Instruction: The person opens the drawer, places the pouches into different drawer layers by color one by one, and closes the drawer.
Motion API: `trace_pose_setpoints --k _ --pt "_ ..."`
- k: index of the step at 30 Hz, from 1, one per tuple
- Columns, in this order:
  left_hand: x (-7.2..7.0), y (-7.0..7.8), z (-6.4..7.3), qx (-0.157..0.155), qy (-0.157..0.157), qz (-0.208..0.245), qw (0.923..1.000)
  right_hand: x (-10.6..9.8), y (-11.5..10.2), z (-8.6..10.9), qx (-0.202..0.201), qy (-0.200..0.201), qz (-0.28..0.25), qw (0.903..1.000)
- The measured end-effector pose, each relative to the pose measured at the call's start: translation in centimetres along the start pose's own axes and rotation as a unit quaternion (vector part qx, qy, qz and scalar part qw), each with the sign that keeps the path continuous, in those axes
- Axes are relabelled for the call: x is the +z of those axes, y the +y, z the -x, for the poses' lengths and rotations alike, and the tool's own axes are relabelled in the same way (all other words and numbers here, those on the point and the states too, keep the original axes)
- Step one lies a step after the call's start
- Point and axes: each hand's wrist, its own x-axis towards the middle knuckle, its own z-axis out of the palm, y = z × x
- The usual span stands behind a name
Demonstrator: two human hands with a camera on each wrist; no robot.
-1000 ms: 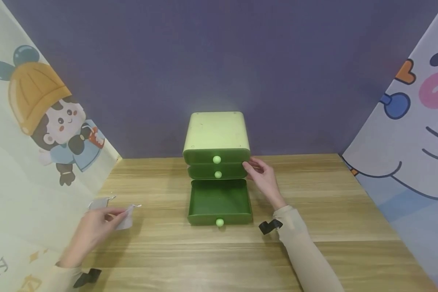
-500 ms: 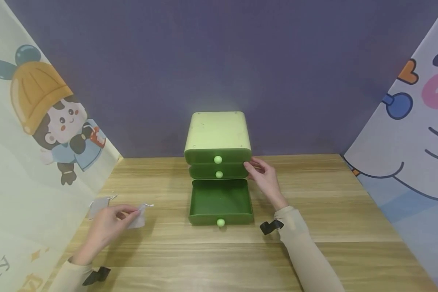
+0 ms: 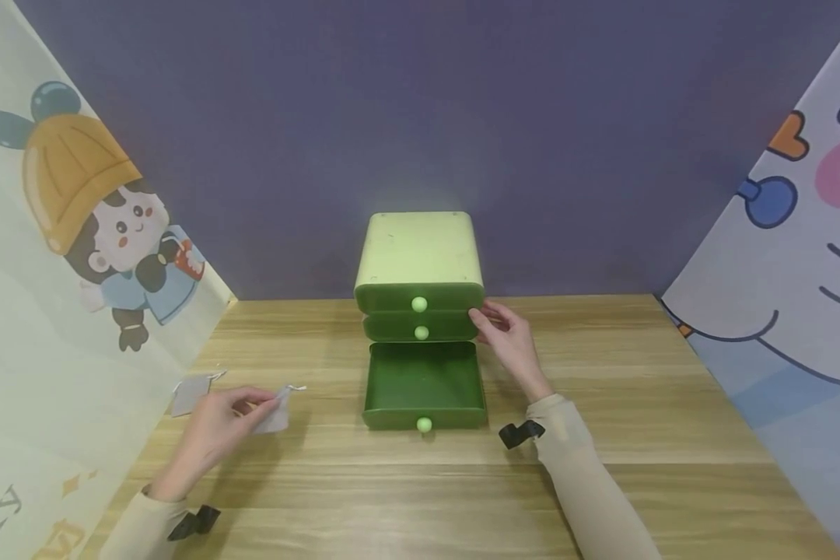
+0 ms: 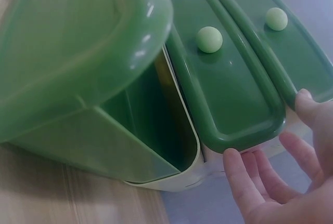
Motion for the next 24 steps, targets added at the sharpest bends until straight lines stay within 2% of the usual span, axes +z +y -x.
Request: trace_pose_setpoints --k 10,18,24 --pt "1.1 0.7 -0.3 0.007 -0.014 0.007 0.9999 0.0 0.0 -0.1 0.002 -0.001 0.004 1.0000" --pt "1.9 1.3 -0.8 0.029 -0.015 0.007 0.9995 0.1 -0.3 0.0 0.005 0.002 -0.007 1.0000" --pt "2.3 2.1 -1.2 0.022 -0.028 0.002 0.9994 0.1 -0.5 0.1 0.012 0.001 -0.012 0.9999"
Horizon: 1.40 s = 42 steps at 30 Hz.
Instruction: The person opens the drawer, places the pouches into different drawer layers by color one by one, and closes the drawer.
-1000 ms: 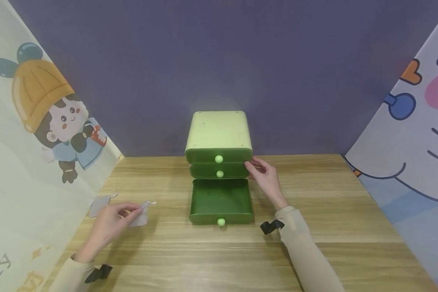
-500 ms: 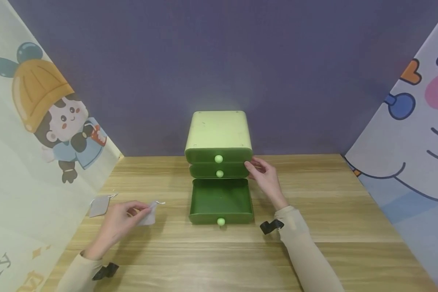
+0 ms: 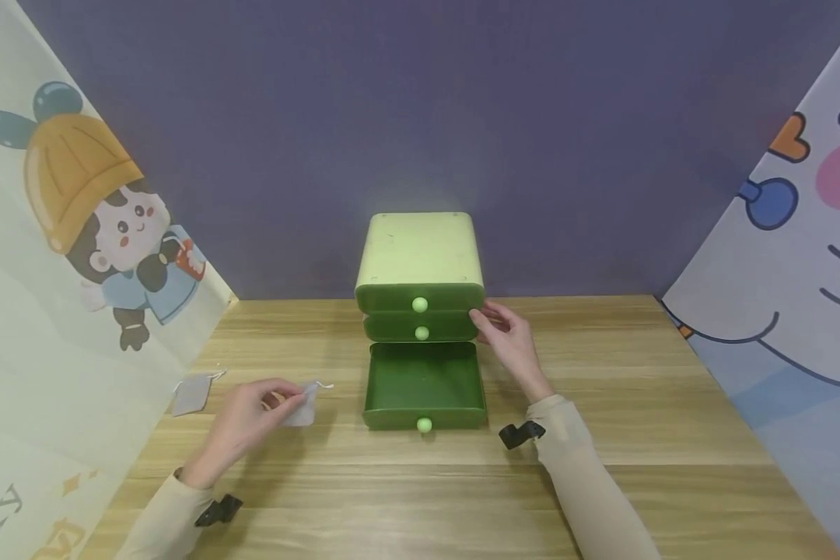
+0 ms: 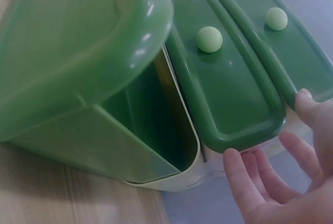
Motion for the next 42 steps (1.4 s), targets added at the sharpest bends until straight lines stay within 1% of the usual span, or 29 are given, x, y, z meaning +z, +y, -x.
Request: trace_pose_setpoints --k 5,9,18,29,36,39,42 --pt "0.6 0.7 -0.5 -0.004 -0.013 0.010 0.9999 0.0 0.0 0.2 0.002 0.001 -0.004 1.0000" --pt "1.0 1.4 -1.1 0.011 -0.017 0.023 0.9995 0.0 -0.1 0.1 0.001 0.002 -0.012 0.9999" --pt "2.1 2.7 -2.2 0.053 -0.031 0.038 0.9974 0.1 -0.1 0.1 0.000 0.002 -0.007 1.0000" --pt "2.8 4.6 -3.4 0.067 -0.054 0.078 0.9932 0.1 -0.2 0.1 -0.003 -0.006 -0.012 0.9999" --pt "3.0 5.6 -4.5 0.079 -0.068 0.078 0.9915 0.1 -0.2 0.1 -0.003 -0.009 -0.007 0.9999" --pt "3.3 5.9 -5.0 0.083 -0.081 0.082 0.9899 0.0 -0.2 0.1 -0.003 -0.010 -0.007 0.9999" --pt "3.7 6.2 -5.5 0.093 -0.086 0.086 0.9882 0.1 -0.1 0.2 -0.004 -0.007 -0.008 0.9999"
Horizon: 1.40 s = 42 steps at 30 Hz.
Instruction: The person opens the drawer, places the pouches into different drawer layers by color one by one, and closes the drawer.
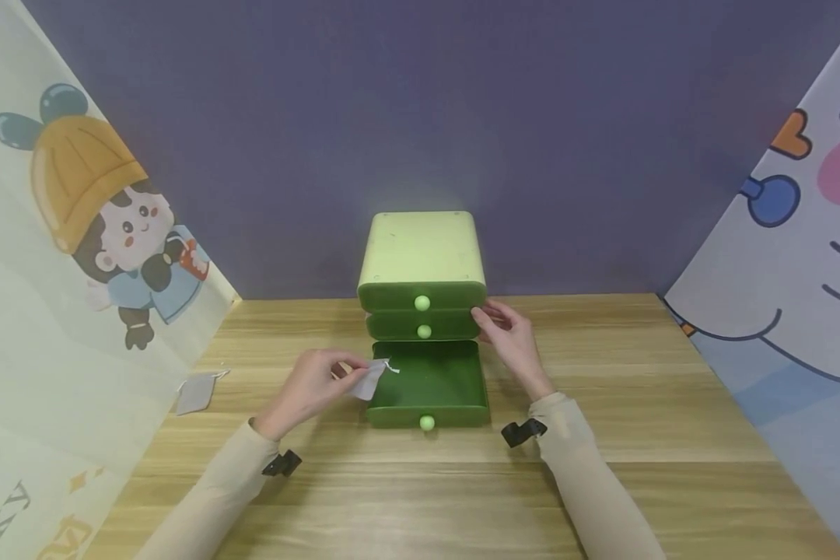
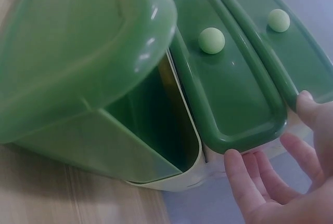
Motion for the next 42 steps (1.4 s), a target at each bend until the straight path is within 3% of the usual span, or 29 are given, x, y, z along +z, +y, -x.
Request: trace_pose_setpoints --k 18,27,42 --pt "2.2 0.9 -2.8 0.035 -0.003 -0.026 0.9990 0.0 0.3 0.0 0.002 0.007 0.007 1.0000" --pt "3.6 1.7 -3.9 0.036 -0.010 -0.041 0.9984 0.0 0.3 -0.1 0.001 0.005 0.009 0.9999" --pt "5.5 1.5 -5.1 0.042 -0.018 -0.023 0.9987 0.1 0.2 0.1 0.002 0.011 0.002 0.9999"
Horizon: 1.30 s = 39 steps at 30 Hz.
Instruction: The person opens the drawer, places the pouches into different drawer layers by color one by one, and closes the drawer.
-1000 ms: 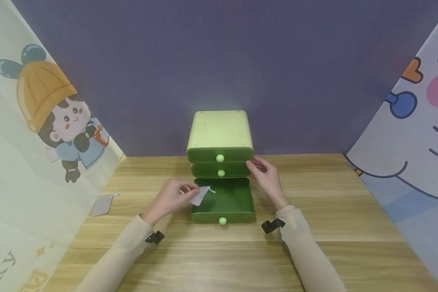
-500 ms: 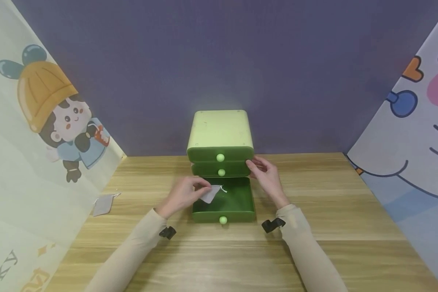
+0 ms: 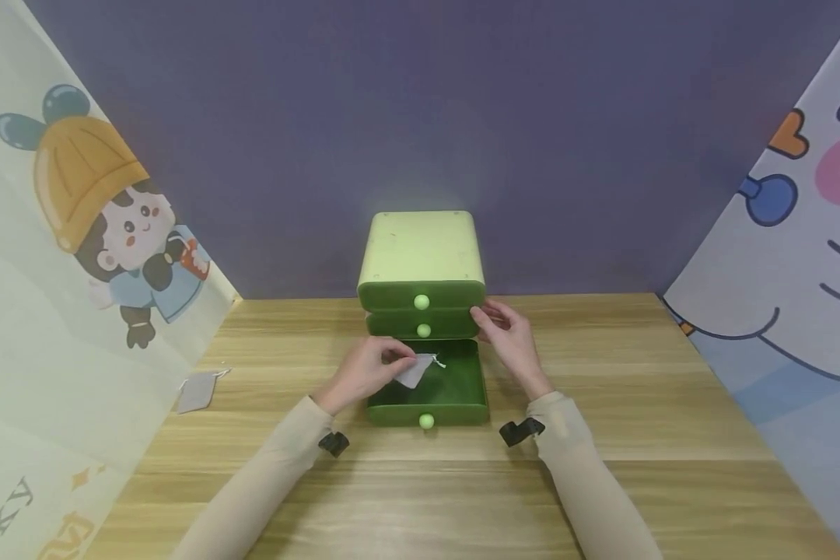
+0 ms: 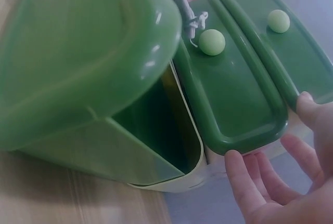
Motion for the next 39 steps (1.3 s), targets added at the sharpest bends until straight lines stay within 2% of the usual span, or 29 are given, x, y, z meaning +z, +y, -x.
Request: trace_pose_setpoints --k 11,16,24,32,39 --pt "0.3 -0.2 -0.1 -0.003 -0.014 -0.007 0.9999 -0.1 0.3 -0.2 -0.005 -0.004 0.021 0.9997" --pt "0.3 -0.5 0.1 -0.004 -0.008 -0.009 0.9999 -0.1 0.4 -0.4 -0.005 0.002 0.017 0.9998" --pt "-0.7 -1.4 1.8 -0.015 0.017 0.025 0.9994 -0.2 0.4 -0.3 -0.004 -0.001 0.016 0.9999" --pt "-2.2 -2.7 3.2 -0.048 0.034 0.015 0.9981 -0.3 0.4 -0.3 0.003 0.004 0.011 0.9999" --pt "-3.1 -3.8 4.3 -0.055 0.047 0.023 0.9971 0.0 0.4 -0.3 0.008 0.008 0.016 0.9998"
